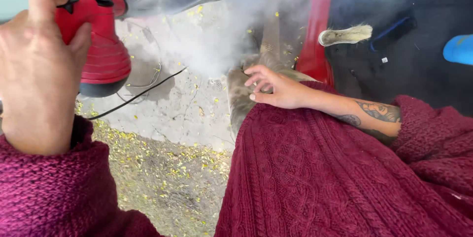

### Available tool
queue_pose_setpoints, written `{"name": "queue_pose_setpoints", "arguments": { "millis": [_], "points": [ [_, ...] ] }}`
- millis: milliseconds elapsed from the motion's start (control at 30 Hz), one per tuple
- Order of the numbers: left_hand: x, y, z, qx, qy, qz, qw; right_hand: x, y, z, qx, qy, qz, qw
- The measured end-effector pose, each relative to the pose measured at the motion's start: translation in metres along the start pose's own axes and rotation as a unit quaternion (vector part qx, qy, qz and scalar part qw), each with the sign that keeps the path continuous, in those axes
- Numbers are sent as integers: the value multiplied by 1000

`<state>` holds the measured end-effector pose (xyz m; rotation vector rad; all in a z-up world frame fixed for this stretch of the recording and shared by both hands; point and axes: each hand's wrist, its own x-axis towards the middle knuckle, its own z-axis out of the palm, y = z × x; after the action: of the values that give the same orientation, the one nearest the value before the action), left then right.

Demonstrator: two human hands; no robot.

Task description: The person uses a handheld steam cleaner to clean the interior of a red car. They direct the steam nozzle into the open trunk area, focusing on the black plastic lining and floor mats. The person moves the tool around to cover different sections of the trunk's interior surfaces.

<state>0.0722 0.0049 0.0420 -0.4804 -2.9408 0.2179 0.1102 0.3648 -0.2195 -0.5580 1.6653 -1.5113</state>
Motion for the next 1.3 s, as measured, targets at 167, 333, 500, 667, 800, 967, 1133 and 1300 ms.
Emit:
{"name": "queue_pose_setpoints", "arguments": {
  "millis": [167, 333, 500, 667, 800, 967, 1133, 1300],
  "points": [
    [-41, -9, 6, 41, 7, -91, 995, 2, 7, 14, -20, -25, 15, 999],
    [-78, 5, 25, 61, -70, -270, 958, 9, 4, 38, 66, -78, 49, 994],
    [-135, 73, 86, -36, 148, -283, 947, 18, -59, 70, 47, -175, 21, 983],
    [-125, 173, 151, -124, 310, -286, 898, 28, -60, 89, 127, -176, -39, 975],
    [-87, 234, 178, -279, 339, -340, 831, 29, -46, 79, 242, -17, -81, 967],
    [-36, 281, 194, -375, 216, -290, 853, 8, -6, 25, 336, 200, -74, 918],
    [14, 311, 201, -410, 183, -44, 892, -32, -34, -40, 422, 290, -150, 846],
    [27, 307, 185, -444, 112, 41, 888, -29, 5, -71, 413, 359, -137, 825]
  ]
}}
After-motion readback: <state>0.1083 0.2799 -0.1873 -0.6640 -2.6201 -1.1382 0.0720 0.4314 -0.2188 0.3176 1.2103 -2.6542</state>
